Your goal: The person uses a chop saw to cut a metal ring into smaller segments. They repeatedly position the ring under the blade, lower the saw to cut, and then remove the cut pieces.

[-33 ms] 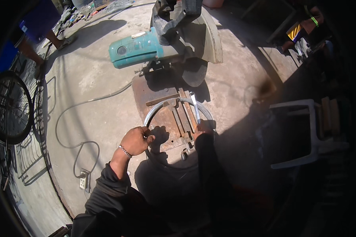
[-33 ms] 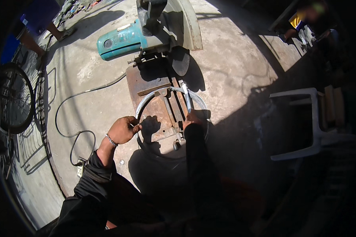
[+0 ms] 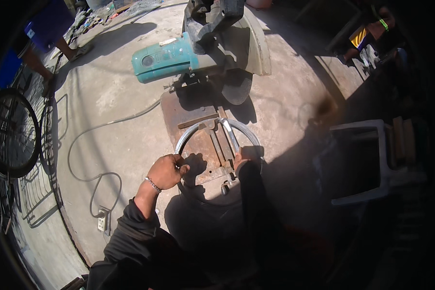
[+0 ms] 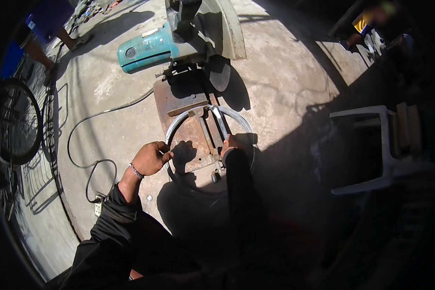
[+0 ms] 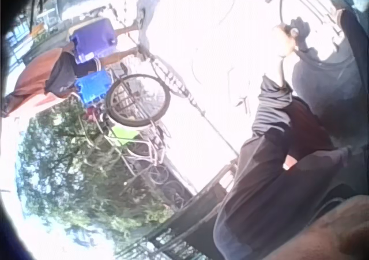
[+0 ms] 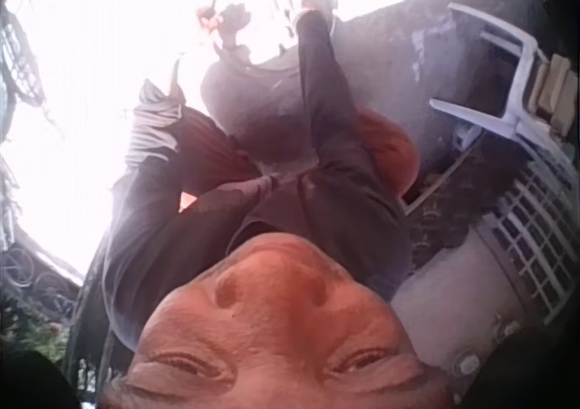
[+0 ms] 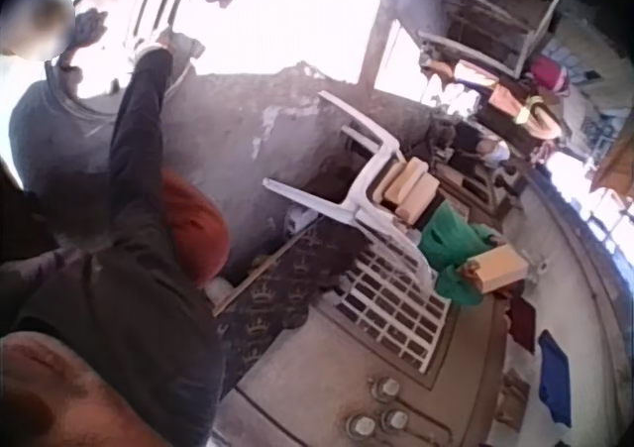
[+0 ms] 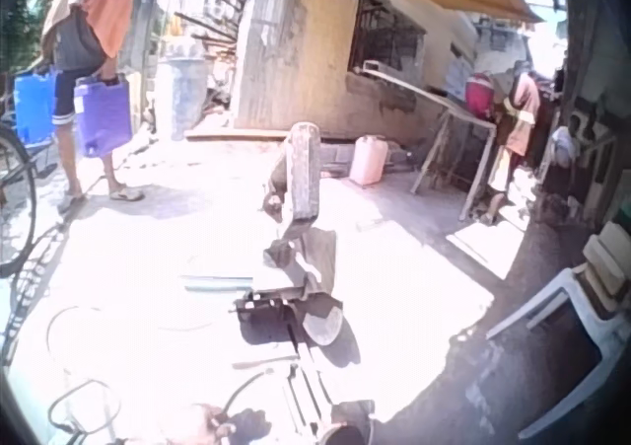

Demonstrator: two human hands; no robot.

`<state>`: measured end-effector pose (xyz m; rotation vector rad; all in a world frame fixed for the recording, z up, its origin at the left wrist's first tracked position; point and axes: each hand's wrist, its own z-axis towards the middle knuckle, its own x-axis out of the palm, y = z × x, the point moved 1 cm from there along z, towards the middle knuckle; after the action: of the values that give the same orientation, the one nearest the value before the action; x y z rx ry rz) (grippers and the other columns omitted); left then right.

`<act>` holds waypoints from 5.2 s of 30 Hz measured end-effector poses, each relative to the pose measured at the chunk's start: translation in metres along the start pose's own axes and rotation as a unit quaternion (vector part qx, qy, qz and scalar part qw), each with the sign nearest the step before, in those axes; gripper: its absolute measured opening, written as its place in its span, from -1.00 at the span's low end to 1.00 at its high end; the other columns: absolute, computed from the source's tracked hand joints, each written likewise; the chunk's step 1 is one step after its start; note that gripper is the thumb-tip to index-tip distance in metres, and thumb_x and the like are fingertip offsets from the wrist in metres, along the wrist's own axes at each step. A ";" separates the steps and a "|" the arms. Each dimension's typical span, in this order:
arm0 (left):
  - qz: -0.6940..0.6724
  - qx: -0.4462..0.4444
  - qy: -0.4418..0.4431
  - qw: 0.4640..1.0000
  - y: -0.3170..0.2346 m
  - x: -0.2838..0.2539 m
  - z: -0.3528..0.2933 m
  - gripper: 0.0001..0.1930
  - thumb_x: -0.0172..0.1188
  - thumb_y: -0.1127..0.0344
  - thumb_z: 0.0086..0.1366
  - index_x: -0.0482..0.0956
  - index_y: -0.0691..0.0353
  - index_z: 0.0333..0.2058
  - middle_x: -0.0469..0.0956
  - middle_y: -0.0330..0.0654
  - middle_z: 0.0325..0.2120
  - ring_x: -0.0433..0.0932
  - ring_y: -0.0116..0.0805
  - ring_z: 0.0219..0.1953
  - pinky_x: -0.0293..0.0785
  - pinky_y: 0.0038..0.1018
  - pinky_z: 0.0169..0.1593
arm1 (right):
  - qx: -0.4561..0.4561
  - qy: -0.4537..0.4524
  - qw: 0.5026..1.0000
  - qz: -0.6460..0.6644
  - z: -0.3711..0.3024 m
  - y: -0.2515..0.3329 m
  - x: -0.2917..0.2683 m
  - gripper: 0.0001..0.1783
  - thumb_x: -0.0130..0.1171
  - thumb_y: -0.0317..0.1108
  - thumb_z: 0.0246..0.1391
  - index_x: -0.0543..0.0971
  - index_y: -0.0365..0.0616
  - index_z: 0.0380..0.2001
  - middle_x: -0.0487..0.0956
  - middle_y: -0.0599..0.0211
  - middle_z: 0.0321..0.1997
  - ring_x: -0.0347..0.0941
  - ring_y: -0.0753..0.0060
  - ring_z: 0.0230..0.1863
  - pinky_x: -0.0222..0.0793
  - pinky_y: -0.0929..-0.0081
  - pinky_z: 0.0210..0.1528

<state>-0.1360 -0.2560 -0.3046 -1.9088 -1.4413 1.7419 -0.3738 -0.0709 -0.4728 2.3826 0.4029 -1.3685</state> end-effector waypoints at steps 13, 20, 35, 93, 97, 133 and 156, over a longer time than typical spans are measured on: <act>-0.015 -0.024 0.012 1.000 -0.002 -0.003 0.011 -0.67 0.23 0.17 0.21 0.64 0.38 -0.26 0.63 0.15 -0.39 0.63 0.07 -0.27 0.52 -0.23 -0.12 | -0.032 -0.117 0.980 0.157 -0.016 -0.015 -0.009 -0.66 -0.01 -0.16 0.26 0.45 -0.08 0.01 0.59 -0.03 -0.07 0.55 -0.07 -0.05 0.48 0.12 -0.04; -0.018 -0.057 0.000 0.998 0.010 -0.007 0.000 -0.66 0.24 0.16 0.21 0.64 0.38 -0.25 0.64 0.15 -0.37 0.64 0.05 -0.27 0.52 -0.26 -0.12 | -0.047 -0.172 0.980 0.093 -0.013 0.005 -0.009 -0.73 0.10 -0.20 0.21 0.55 -0.13 -0.14 0.61 0.06 -0.09 0.56 0.00 -0.06 0.49 0.23 -0.08; 0.006 -0.027 0.027 0.999 -0.004 0.000 0.015 -0.64 0.26 0.19 0.27 0.60 0.44 -0.17 0.66 0.11 -0.30 0.67 -0.09 -0.27 0.54 -0.33 -0.14 | -0.044 -0.163 0.969 0.183 -0.032 0.019 -0.025 -0.68 0.08 -0.21 0.19 0.51 -0.03 -0.02 0.64 0.04 -0.21 0.59 -0.09 -0.16 0.52 0.12 -0.15; 0.261 -0.115 -0.215 0.934 -0.047 0.114 0.230 -0.37 0.30 -0.17 0.02 0.57 0.23 -0.09 0.52 -0.06 -0.03 0.42 -0.08 0.10 -0.01 0.22 0.27 | -0.145 0.001 0.986 -0.088 0.017 -0.053 -0.150 -0.77 -0.07 -0.31 0.20 0.40 -0.11 -0.11 0.63 0.05 -0.18 0.59 -0.04 -0.10 0.48 0.05 -0.06; 0.260 -0.107 -0.211 0.936 -0.049 0.113 0.229 -0.39 0.32 -0.16 0.01 0.57 0.23 -0.12 0.52 -0.07 -0.07 0.42 -0.08 0.07 0.02 0.14 0.27 | -0.159 -0.010 0.983 -0.095 0.022 -0.047 -0.152 -0.75 -0.06 -0.27 0.21 0.44 -0.11 -0.10 0.63 0.05 -0.20 0.59 -0.03 -0.12 0.49 0.05 -0.08; -0.023 -0.240 -0.010 0.970 0.104 0.076 0.093 -0.45 -0.02 -0.06 0.40 0.60 0.41 -0.42 0.61 0.19 -0.50 0.61 0.16 -0.35 0.49 -0.16 -0.21 | -0.059 -0.064 0.995 0.057 0.034 -0.049 -0.013 -0.26 0.03 -0.20 0.24 0.05 0.10 0.43 0.56 0.06 0.03 0.56 0.00 -0.02 0.50 0.14 -0.04; -0.039 -0.224 -0.012 0.974 0.103 0.071 0.087 -0.40 0.00 -0.11 0.38 0.62 0.43 -0.47 0.59 0.23 -0.52 0.62 0.18 -0.33 0.49 -0.16 -0.20 | -0.084 -0.012 0.982 -0.167 -0.011 -0.008 -0.072 -0.28 -0.07 -0.18 0.26 0.01 0.00 0.43 0.56 0.00 -0.03 0.60 0.02 -0.10 0.53 0.10 -0.10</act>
<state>-0.1675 -0.2966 -0.4480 -1.9981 -2.0268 1.5010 -0.4041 -0.0632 -0.4068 2.2273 0.9086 -1.4342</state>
